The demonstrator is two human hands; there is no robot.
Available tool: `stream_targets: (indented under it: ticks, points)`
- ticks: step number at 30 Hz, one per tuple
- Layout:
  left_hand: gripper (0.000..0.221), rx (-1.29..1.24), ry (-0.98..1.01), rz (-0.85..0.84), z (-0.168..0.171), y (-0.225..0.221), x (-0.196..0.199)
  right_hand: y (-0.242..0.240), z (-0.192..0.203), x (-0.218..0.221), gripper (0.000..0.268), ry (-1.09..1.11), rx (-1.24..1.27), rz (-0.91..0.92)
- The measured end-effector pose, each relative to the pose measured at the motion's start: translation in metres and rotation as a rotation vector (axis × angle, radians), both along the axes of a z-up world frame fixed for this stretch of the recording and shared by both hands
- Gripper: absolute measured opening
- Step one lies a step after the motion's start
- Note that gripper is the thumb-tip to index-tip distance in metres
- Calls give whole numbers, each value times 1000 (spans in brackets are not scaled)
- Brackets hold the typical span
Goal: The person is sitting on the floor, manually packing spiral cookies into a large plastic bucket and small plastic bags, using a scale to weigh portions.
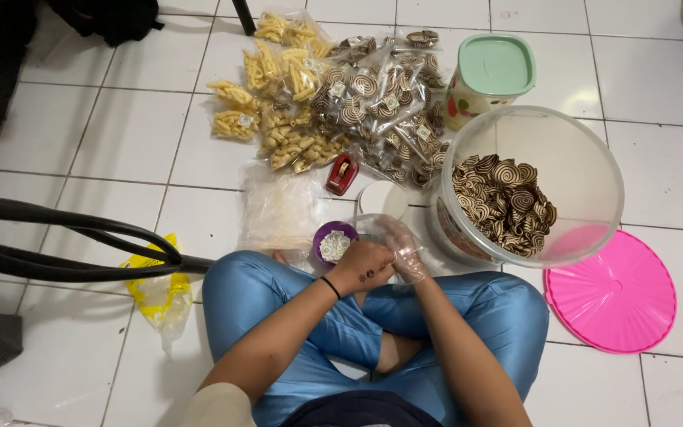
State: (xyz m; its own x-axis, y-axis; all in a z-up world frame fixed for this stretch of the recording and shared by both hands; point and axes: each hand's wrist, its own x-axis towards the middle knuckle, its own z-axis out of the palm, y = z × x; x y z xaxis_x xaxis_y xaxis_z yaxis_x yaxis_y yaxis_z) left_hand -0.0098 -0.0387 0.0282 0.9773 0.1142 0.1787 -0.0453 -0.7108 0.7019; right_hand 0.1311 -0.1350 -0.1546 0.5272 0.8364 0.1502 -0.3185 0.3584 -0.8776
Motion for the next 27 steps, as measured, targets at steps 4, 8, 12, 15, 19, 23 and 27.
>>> stream_targets:
  ticks: [4,8,12,15,19,23,27]
  points:
    - [27,19,20,-100,13,-2,-3,2,53,-12,49,-79,-254,-81]
    - [19,102,-125,-73,3,11,-3,-6,13,13,135,-492,-309,117]
    - [30,110,-237,303,-18,68,11,1,110,-20,88,303,-322,14]
    - [59,-160,-67,433,-40,87,8,0,118,-15,87,419,-361,143]
    - [45,-668,147,414,-63,77,18,-1,96,-5,79,381,-268,240]
    - [26,-724,134,421,-74,76,16,-4,129,-29,17,436,-125,34]
    - [22,-739,108,457,-76,75,17,-3,126,-18,30,444,-256,158]
